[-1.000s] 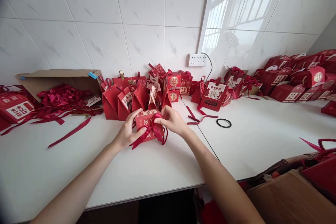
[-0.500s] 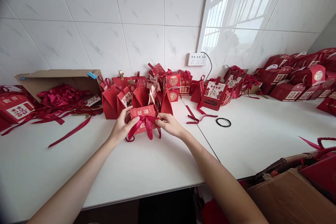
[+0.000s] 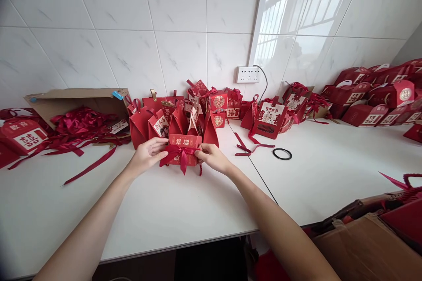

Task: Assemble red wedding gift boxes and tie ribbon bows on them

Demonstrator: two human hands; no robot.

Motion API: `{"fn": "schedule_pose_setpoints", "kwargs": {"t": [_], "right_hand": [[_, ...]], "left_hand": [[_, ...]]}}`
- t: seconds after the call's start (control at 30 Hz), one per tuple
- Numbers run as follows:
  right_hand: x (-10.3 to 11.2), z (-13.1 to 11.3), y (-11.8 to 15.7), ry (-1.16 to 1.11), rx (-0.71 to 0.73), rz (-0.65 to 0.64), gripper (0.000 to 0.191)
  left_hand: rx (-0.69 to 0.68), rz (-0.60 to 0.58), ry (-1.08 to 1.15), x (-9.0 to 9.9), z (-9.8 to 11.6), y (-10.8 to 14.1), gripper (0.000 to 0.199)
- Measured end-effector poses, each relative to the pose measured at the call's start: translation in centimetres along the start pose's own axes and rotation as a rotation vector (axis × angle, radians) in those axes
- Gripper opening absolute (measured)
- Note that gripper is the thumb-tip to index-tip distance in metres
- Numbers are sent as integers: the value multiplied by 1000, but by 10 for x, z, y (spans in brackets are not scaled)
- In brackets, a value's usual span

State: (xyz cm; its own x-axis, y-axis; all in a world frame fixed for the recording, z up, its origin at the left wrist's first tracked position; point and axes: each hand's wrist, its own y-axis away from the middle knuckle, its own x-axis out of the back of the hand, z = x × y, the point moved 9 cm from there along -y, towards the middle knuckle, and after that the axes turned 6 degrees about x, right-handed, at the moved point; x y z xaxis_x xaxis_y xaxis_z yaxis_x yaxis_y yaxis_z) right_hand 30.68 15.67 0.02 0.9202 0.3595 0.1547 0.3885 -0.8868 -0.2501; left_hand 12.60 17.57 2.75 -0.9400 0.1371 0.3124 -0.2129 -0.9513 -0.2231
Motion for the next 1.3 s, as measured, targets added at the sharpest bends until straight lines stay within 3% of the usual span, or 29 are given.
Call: {"fn": "schedule_pose_setpoints", "kwargs": {"t": [0.07, 0.13, 0.3, 0.47, 0.53, 0.63, 0.73, 0.8, 0.87, 0.93, 1.0, 1.07, 1.17, 1.3], "right_hand": [[7, -1, -1, -16, -4, 55, 29], [13, -1, -2, -10, -4, 108, 30], [14, -2, -2, 7, 1, 104, 29], [5, -8, 0, 15, 17, -15, 27], [2, -8, 1, -4, 2, -63, 27], [2, -5, -1, -41, -2, -80, 29], [15, 3, -5, 28, 20, 35, 31], [34, -1, -3, 213, 106, 249, 29], [44, -22, 8, 466, 307, 471, 25], [29, -46, 20, 669, 562, 513, 25], [-2, -61, 26, 782, 763, 359, 31], [-31, -66, 30, 861, 876, 182, 40], [-55, -64, 31, 981, 920, 39, 44], [-53, -62, 29, 992, 889, 113, 22]], "left_hand": [[22, -109, 92, -8, 0, 1, 52], [40, -141, 165, -14, -1, 2, 52], [29, 126, -49, -8, -7, 0, 38], [-202, 394, -202, 4, 11, 7, 33], [-250, 411, -125, 6, 13, 9, 31], [-203, 334, -2, -1, 4, 5, 32], [-147, 318, 28, -6, -1, 3, 33], [-150, 337, 25, -6, -1, 5, 33], [-155, 339, 24, -7, 1, 6, 32], [-146, 321, 13, -10, 1, 8, 30], [-130, 295, -3, -14, 0, 10, 30], [-130, 279, -10, -17, 2, 13, 31], [-139, 273, 3, -21, 7, 16, 31], [-68, 303, 11, -20, 3, 13, 32]]}}
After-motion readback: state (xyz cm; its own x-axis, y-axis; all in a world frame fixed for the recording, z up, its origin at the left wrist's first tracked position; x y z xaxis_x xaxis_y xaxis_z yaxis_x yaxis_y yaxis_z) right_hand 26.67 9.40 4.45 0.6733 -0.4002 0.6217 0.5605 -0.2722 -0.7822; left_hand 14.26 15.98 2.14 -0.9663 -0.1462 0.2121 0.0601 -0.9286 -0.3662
